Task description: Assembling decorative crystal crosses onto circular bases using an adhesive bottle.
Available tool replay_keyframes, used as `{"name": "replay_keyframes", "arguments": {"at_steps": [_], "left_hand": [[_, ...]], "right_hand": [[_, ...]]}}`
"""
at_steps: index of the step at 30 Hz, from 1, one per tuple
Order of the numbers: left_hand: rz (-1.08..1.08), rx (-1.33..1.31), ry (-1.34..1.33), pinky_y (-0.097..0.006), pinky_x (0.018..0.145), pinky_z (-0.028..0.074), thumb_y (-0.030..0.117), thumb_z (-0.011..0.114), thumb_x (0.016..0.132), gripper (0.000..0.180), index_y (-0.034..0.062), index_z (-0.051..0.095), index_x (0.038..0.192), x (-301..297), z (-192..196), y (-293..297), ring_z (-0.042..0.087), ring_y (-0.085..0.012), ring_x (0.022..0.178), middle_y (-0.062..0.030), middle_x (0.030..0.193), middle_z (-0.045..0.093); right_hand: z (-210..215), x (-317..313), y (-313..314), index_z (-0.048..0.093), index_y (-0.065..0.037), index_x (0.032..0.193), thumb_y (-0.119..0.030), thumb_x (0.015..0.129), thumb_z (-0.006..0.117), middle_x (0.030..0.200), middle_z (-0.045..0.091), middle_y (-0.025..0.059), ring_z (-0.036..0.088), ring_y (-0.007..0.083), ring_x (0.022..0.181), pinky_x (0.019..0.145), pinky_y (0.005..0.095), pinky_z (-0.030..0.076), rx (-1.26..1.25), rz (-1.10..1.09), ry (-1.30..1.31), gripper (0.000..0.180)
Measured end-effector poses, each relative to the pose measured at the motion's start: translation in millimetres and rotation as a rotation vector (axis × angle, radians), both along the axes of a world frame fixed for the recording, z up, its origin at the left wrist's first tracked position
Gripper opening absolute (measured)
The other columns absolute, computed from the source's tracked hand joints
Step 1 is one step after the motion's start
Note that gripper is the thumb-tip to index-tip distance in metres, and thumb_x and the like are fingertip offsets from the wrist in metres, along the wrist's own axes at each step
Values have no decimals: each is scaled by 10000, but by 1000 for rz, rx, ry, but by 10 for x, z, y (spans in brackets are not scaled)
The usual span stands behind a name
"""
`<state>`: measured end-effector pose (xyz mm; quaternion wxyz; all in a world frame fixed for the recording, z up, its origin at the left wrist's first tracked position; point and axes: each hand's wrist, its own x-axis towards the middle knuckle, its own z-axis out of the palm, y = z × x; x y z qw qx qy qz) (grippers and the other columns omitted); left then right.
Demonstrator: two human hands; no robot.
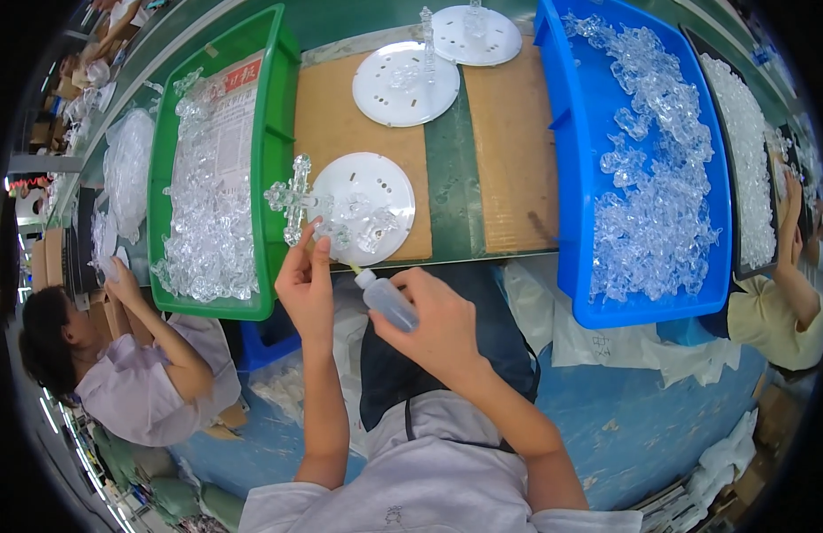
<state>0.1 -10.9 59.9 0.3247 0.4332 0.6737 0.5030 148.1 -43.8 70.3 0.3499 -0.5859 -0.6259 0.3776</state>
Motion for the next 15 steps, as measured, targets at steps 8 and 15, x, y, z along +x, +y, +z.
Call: {"name": "replay_keyframes", "arguments": {"at_steps": [8,15], "left_hand": [[15,14,74,-188,490,246,102,613,890,272,20,631,1149,72,-36,-28,320,-14,584,70,678,453],[10,-33,94,-216,459,260,100,625,877,287,74,626,1162,72,-15,-25,285,-29,541,29,652,235]], "right_hand": [[36,333,321,514,14,1206,-76,783,701,1099,605,130,610,189,976,834,304,490,169,-163,106,471],[-262,457,964,490,18,1214,-34,807,668,1171,566,157,583,215,1035,924,333,450,333,-310,55,447]]}}
